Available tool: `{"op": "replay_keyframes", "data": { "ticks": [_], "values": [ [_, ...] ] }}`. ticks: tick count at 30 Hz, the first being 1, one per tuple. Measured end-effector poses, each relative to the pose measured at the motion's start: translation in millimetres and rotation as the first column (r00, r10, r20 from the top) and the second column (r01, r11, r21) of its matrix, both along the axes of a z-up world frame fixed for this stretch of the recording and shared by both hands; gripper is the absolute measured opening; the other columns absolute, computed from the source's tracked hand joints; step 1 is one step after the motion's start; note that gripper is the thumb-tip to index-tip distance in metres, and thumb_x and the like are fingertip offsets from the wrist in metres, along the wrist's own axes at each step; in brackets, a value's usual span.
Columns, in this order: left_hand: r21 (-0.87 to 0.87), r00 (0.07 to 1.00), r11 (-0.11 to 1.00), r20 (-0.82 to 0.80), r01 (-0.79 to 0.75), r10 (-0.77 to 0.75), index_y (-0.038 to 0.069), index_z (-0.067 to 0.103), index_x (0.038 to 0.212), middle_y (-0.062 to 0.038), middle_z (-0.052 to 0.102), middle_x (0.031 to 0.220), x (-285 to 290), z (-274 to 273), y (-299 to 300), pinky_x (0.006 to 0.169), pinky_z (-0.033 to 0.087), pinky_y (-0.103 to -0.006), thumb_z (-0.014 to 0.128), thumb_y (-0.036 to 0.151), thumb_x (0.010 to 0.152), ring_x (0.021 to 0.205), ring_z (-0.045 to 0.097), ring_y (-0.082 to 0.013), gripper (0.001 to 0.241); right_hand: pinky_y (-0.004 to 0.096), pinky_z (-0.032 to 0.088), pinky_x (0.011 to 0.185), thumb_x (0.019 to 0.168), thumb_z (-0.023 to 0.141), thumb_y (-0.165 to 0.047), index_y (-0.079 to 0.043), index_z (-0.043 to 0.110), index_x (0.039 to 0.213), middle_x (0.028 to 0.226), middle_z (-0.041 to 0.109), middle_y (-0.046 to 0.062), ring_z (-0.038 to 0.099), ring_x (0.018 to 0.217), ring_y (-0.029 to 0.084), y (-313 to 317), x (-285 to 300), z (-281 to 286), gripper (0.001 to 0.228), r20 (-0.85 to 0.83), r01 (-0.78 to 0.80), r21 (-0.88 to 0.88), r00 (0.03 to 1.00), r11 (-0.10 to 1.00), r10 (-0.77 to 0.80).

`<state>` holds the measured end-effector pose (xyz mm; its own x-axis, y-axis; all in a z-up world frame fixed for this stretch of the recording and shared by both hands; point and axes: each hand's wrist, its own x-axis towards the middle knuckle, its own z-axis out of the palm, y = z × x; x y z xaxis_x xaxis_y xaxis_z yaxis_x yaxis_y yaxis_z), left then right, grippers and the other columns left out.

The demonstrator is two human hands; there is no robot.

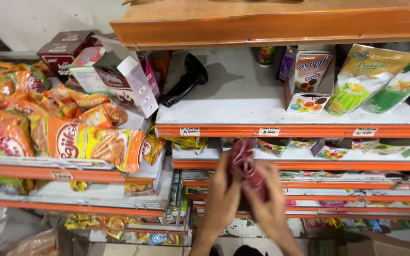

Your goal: The person wipes the supermarket shelves with a cloth, uses a barcode scanner on a shelf surface, and moves various packets and boxes of food products.

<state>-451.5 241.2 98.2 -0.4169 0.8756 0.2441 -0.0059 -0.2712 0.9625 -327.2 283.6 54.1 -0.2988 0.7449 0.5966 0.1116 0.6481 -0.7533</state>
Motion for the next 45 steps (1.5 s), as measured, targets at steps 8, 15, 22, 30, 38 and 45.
{"op": "replay_keyframes", "data": {
  "ticks": [8, 15, 22, 30, 38, 45],
  "values": [
    [0.208, 0.825, 0.978, -0.548, -0.028, 0.14, 0.006, 0.058, 0.14, -0.021, 0.057, 0.139, -49, 36, 67, 0.115, 0.042, -0.0453, 0.036, 0.033, 0.114, 0.134, 0.056, -0.0375, 0.043, 0.043, 0.052, 0.103, 0.088, 0.067, 0.004, -0.007, 0.068, 0.134, 0.126, 0.059, 0.018, 0.061, 0.119, 0.034, 73, -14, 78, 0.047, 0.074, 0.381, 0.573, 0.857, 0.725, -0.509],
    [0.193, 0.802, 0.981, -0.591, 0.033, 0.089, 0.001, 0.058, 0.132, -0.019, 0.064, 0.132, -111, 2, 326, 0.097, 0.054, -0.0432, 0.064, 0.03, 0.1, 0.117, 0.065, -0.0359, 0.044, 0.05, 0.03, 0.12, 0.108, 0.047, -0.031, -0.001, 0.057, 0.141, 0.148, 0.054, 0.024, 0.044, 0.141, 0.038, 87, -32, 72, 0.045, 0.645, -0.053, 0.42, 0.72, 0.906, -0.256],
    [0.088, 0.753, 0.95, -0.634, 0.298, -0.177, 0.003, 0.068, 0.114, -0.011, 0.076, 0.108, -97, -69, 465, 0.092, 0.057, -0.0364, 0.079, 0.021, 0.088, 0.103, 0.072, -0.0232, 0.033, 0.053, 0.024, 0.121, 0.105, 0.05, -0.027, -0.008, 0.06, 0.141, 0.148, 0.056, 0.016, 0.044, 0.143, 0.033, 83, 4, 75, 0.041, 0.604, 0.021, 0.365, 0.756, 0.931, -0.254],
    [0.035, 0.545, 0.954, -0.827, 0.297, -0.139, 0.003, 0.067, 0.123, -0.018, 0.071, 0.115, -101, -103, 512, 0.096, 0.05, -0.042, 0.078, 0.023, 0.09, 0.106, 0.067, -0.0294, 0.04, 0.055, 0.025, 0.12, 0.102, 0.058, -0.028, -0.007, 0.058, 0.14, 0.149, 0.053, 0.017, 0.045, 0.143, 0.034, 79, -23, 42, 0.043, 0.394, 0.259, 0.454, 0.8, 0.853, -0.452],
    [0.093, 0.569, 0.925, -0.81, 0.368, -0.145, -0.001, 0.062, 0.127, -0.021, 0.067, 0.123, -99, -107, 508, 0.095, 0.049, -0.0452, 0.079, 0.017, 0.08, 0.113, 0.063, -0.0351, 0.053, 0.048, 0.034, 0.115, 0.101, 0.059, -0.023, -0.005, 0.057, 0.141, 0.144, 0.058, 0.016, 0.049, 0.138, 0.033, 85, -3, 60, 0.044, 0.495, 0.15, 0.431, 0.785, 0.89, -0.372],
    [-0.129, 0.604, 0.989, -0.794, -0.072, -0.059, 0.001, 0.062, 0.121, -0.02, 0.068, 0.117, -132, 3, 306, 0.094, 0.051, -0.0435, 0.078, 0.026, 0.089, 0.11, 0.064, -0.0348, 0.044, 0.051, 0.03, 0.12, 0.105, 0.05, -0.031, -0.002, 0.058, 0.138, 0.145, 0.057, 0.018, 0.048, 0.14, 0.034, 118, -22, 81, 0.045, 0.598, -0.023, 0.546, 0.711, 0.838, -0.37]
  ]
}}
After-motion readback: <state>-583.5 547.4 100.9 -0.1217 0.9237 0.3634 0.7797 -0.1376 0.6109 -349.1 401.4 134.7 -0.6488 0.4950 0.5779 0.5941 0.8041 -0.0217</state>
